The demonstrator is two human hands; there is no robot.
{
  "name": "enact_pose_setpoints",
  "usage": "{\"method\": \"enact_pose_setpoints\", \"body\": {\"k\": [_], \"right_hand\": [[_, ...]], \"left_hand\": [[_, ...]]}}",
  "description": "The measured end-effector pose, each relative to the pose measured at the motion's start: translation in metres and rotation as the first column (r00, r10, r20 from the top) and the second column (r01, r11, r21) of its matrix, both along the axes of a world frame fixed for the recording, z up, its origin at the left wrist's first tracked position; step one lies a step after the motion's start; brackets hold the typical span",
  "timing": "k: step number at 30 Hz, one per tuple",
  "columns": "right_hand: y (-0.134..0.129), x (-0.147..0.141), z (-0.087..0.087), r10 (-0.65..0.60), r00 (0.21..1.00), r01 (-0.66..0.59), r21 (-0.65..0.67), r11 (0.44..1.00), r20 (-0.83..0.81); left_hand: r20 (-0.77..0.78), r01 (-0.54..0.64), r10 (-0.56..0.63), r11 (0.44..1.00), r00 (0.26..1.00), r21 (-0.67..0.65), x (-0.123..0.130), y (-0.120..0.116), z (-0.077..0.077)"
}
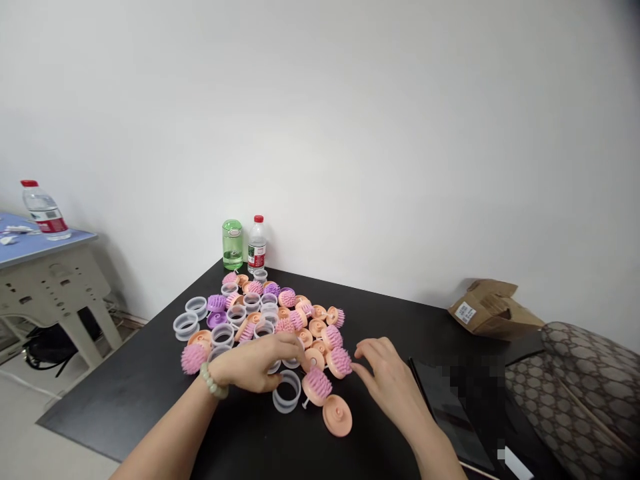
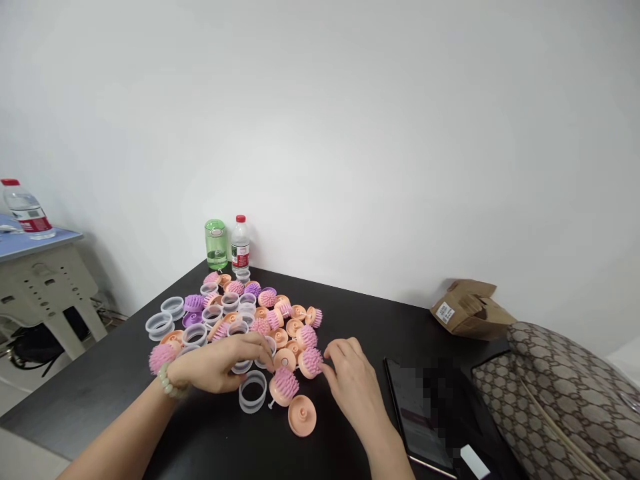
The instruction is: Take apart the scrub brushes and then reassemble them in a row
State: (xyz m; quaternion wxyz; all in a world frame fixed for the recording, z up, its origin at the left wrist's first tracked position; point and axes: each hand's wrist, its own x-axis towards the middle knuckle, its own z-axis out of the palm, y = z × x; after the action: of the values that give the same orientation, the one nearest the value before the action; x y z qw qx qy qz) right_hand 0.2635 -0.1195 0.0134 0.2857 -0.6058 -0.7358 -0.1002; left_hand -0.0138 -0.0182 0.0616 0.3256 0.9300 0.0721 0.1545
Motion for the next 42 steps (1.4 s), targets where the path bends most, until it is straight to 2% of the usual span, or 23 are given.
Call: {"method": "enact_pose_setpoints", "body": {"k": [3, 6, 7, 9, 11, 13, 17, 24, 42], "right_hand": [[0.005, 0.004, -0.009, -0.074, 0.997, 0.074, 0.022, 0.997, 0.015], [0.01, 0.004, -0.015, -0.181, 0.983, 0.182, -0.029, 0.983, 0.037], [0.011, 0.005, -0.017, -0.221, 0.974, 0.224, -0.058, 0.973, 0.053], [0.014, 0.005, -0.021, -0.288, 0.954, 0.297, -0.109, 0.949, 0.088], [0.018, 0.006, -0.025, -0.327, 0.938, 0.341, -0.144, 0.929, 0.114], [0.021, 0.005, -0.029, -0.344, 0.929, 0.364, -0.175, 0.915, 0.137], [0.026, 0.003, -0.032, -0.364, 0.915, 0.396, -0.216, 0.893, 0.173], [0.028, 0.002, -0.028, -0.386, 0.906, 0.419, -0.253, 0.872, 0.171], [0.026, 0.005, -0.022, -0.323, 0.931, 0.361, -0.293, 0.885, 0.171]], "left_hand": [[0.066, -0.149, 0.148, 0.989, 0.987, 0.014, 0.001, 0.003, -0.002], [0.163, -0.356, 0.339, 0.93, 0.927, 0.088, 0.003, 0.01, -0.01], [0.194, -0.437, 0.408, 0.888, 0.892, 0.143, 0.003, 0.014, -0.014], [0.244, -0.587, 0.535, 0.759, 0.809, 0.282, 0.004, 0.02, -0.021], [0.277, -0.67, 0.614, 0.632, 0.739, 0.389, 0.003, 0.026, -0.028], [0.293, -0.699, 0.644, 0.571, 0.707, 0.431, 0.003, 0.03, -0.032], [0.315, -0.704, 0.641, 0.547, 0.7, 0.453, 0.003, 0.032, -0.036], [0.32, -0.669, 0.597, 0.565, 0.735, 0.483, 0.006, 0.032, -0.04], [0.274, -0.587, 0.537, 0.59, 0.798, 0.555, 0.012, 0.033, -0.048]]}}
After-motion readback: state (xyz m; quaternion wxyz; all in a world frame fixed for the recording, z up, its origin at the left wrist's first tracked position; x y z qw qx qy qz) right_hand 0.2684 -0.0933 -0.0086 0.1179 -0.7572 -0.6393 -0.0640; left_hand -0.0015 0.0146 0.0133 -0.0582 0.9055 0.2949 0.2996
